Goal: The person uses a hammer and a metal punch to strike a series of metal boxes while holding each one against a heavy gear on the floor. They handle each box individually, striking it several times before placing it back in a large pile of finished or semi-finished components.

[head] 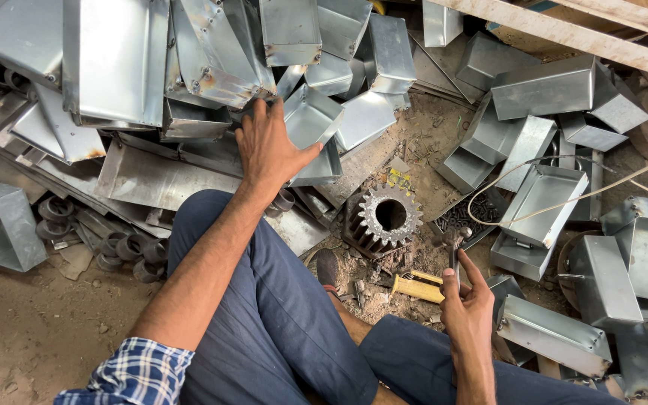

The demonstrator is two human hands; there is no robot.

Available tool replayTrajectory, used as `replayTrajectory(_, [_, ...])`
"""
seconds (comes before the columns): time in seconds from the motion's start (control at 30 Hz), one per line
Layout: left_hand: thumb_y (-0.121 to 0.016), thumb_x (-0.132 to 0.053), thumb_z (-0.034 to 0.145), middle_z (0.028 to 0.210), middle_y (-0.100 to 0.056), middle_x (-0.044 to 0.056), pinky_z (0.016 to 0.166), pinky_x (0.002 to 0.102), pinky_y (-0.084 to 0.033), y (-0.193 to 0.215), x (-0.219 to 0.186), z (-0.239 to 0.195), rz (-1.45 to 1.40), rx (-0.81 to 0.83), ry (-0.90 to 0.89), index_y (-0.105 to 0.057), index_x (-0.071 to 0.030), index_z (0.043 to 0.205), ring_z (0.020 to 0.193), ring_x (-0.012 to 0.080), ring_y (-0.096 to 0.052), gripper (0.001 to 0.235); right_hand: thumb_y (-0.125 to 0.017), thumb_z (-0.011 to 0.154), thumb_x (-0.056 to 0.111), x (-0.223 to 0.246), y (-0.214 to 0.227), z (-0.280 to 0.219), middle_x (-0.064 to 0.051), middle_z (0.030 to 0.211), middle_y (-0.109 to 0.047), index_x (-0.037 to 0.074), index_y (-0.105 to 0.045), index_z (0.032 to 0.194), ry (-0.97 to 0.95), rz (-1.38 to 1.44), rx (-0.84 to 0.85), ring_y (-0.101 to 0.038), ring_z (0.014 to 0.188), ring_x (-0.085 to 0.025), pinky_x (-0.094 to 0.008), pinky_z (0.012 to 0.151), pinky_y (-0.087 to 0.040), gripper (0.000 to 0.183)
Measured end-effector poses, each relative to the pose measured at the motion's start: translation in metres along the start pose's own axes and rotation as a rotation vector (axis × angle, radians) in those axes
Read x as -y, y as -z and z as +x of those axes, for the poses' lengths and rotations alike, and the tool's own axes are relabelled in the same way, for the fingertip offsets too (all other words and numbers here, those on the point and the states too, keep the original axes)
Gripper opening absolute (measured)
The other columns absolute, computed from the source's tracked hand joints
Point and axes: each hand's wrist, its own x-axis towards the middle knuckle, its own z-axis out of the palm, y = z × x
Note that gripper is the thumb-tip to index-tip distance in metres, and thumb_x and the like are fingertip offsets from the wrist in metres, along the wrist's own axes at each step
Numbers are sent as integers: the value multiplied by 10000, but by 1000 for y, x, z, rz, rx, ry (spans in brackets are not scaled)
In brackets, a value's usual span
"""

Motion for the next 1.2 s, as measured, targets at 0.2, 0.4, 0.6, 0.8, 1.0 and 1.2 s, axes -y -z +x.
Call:
replayTrajectory(0.2, [-892,-542,607,1293,-509,172,933,466,-557,13,-19,-23,-422,165,214,-534,6,1393,1134,325,-613,1023,-630,970,224,-2,4,2,-36,655,-576,149,-518,1521,16,115,9,-401,459,-80,-277,396,-308,567])
replayTrajectory(0.4, [-908,-551,610,1287,-550,170,1005,423,-515,11,-44,-66,-605,230,257,-588,36,1299,1195,313,-599,960,-605,994,197,-4,5,2,-27,639,-542,141,-535,1515,22,138,-1,-380,464,-78,-275,400,-300,529])
replayTrajectory(0.6, [-915,-575,595,1167,-563,186,896,488,-521,16,-47,-59,-236,-73,233,-548,39,1189,1095,341,-607,930,-619,976,215,-10,10,6,-24,640,-531,142,-549,1510,37,152,-10,-385,471,-81,-279,412,-303,543])
replayTrajectory(0.8, [-948,-574,574,1098,-552,146,835,501,-522,12,-55,-33,48,-280,259,-554,20,1061,1012,345,-603,863,-632,965,218,-5,16,5,-22,668,-593,131,-536,1503,80,161,-5,-404,494,-74,-284,429,-323,554])
replayTrajectory(1.0, [-944,-591,573,1122,-524,148,802,471,-529,-7,-69,-31,185,-319,225,-563,45,1121,990,313,-600,922,-636,972,221,-10,14,8,-54,694,-595,123,-545,1516,108,155,8,-414,516,-62,-279,444,-313,560])
replayTrajectory(1.2, [-932,-605,591,1224,-502,157,799,451,-518,-31,-63,-27,232,-215,190,-572,101,1270,1016,286,-592,1045,-639,979,227,-9,16,10,-115,717,-607,137,-533,1534,76,93,-8,-381,491,-86,-299,436,-285,572])
